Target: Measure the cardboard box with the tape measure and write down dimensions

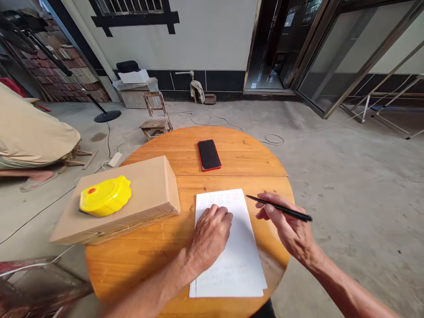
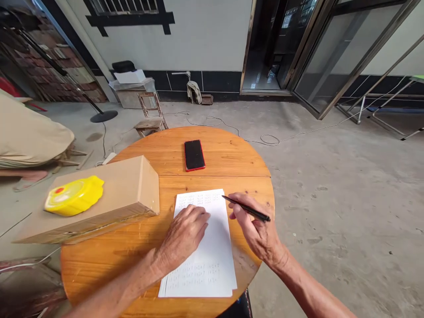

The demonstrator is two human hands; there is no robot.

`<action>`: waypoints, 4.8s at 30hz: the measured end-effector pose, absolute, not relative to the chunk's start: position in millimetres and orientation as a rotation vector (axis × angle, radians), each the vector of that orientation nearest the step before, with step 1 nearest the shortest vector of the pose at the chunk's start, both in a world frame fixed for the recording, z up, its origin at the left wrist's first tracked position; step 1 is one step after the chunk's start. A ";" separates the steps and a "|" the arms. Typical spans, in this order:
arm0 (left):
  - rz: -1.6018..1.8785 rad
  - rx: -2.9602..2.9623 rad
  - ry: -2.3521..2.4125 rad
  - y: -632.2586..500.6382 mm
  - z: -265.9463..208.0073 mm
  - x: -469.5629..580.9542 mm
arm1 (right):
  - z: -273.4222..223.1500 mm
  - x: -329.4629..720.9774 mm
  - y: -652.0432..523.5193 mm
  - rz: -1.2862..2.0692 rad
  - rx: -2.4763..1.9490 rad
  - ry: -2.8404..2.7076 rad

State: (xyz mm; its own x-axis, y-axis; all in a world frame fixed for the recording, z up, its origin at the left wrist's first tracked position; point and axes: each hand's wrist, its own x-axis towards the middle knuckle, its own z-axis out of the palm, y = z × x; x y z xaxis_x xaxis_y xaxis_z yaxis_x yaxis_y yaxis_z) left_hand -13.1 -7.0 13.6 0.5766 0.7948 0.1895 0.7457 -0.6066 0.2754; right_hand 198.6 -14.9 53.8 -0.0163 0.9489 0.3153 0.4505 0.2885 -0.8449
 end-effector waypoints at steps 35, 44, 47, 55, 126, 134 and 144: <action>0.428 2.708 1.159 -0.5 -1.8 -18.9 | 4.8 167.3 14.5 0.678 -1.402 -1.730; 0.446 2.708 1.170 -1.0 -2.5 -18.7 | 6.1 166.6 14.5 0.681 -1.421 -1.741; 0.452 2.708 1.171 -1.0 -2.8 -18.8 | 6.2 166.6 14.8 0.655 -1.421 -1.759; 0.445 2.703 1.160 -0.8 -3.4 -19.5 | 7.0 166.4 14.6 0.669 -1.428 -1.761; 0.344 2.735 1.136 1.5 1.9 -19.1 | 3.3 172.5 12.8 0.793 -1.445 -1.568; 0.360 2.728 1.137 1.5 1.4 -18.7 | 3.6 171.5 12.5 0.779 -1.462 -1.594; 0.359 2.740 1.135 0.8 -0.2 -20.2 | 2.5 173.3 11.3 0.807 -1.495 -1.575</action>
